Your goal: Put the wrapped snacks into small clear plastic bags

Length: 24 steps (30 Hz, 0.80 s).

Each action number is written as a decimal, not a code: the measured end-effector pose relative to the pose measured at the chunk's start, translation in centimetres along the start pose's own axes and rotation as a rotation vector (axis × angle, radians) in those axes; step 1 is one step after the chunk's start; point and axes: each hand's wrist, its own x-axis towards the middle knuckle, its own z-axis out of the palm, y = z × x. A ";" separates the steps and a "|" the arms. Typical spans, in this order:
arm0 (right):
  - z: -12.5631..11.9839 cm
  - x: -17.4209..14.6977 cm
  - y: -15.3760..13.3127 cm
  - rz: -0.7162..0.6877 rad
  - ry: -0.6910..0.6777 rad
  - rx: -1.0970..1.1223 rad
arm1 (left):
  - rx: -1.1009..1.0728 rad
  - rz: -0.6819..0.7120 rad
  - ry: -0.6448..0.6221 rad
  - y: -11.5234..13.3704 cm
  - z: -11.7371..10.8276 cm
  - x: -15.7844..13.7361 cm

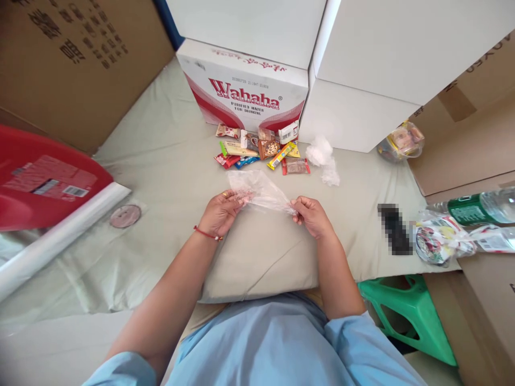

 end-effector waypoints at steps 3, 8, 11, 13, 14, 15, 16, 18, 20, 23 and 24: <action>0.1 -1.3 -0.2 -0.157 0.298 -0.281 | 0.017 0.006 0.023 -0.1 0.2 -0.1; 4.1 -2.6 -1.0 -0.535 0.400 -0.511 | 0.135 0.118 -0.027 -0.4 1.6 -1.3; 7.4 -1.9 -0.3 -0.619 0.128 -0.587 | 0.194 0.168 -0.016 -1.1 2.3 -1.9; 8.6 -1.1 0.5 -0.581 0.086 -0.538 | 0.228 0.160 0.011 -1.5 2.4 -2.0; 8.8 -0.7 0.8 -0.533 0.083 -0.473 | 0.252 0.157 0.024 -1.6 2.5 -2.0; 8.8 -0.5 1.1 -0.473 0.081 -0.391 | 0.278 0.161 0.036 -1.7 2.5 -2.0; 8.5 -0.3 1.2 -0.414 0.084 -0.300 | 0.300 0.171 0.045 -1.7 2.5 -2.0; 7.6 -0.3 1.1 -0.320 0.111 -0.119 | 0.318 0.187 0.050 -1.5 2.6 -2.0; 6.3 -0.5 0.5 -0.266 0.180 0.040 | 0.308 0.184 0.043 -1.2 2.7 -2.0; 3.9 -1.1 -0.5 -0.232 0.310 0.234 | 0.278 0.176 0.053 -0.7 2.7 -2.0; 3.0 -1.4 -0.8 -0.224 0.340 0.283 | 0.269 0.173 0.058 -0.5 2.6 -2.0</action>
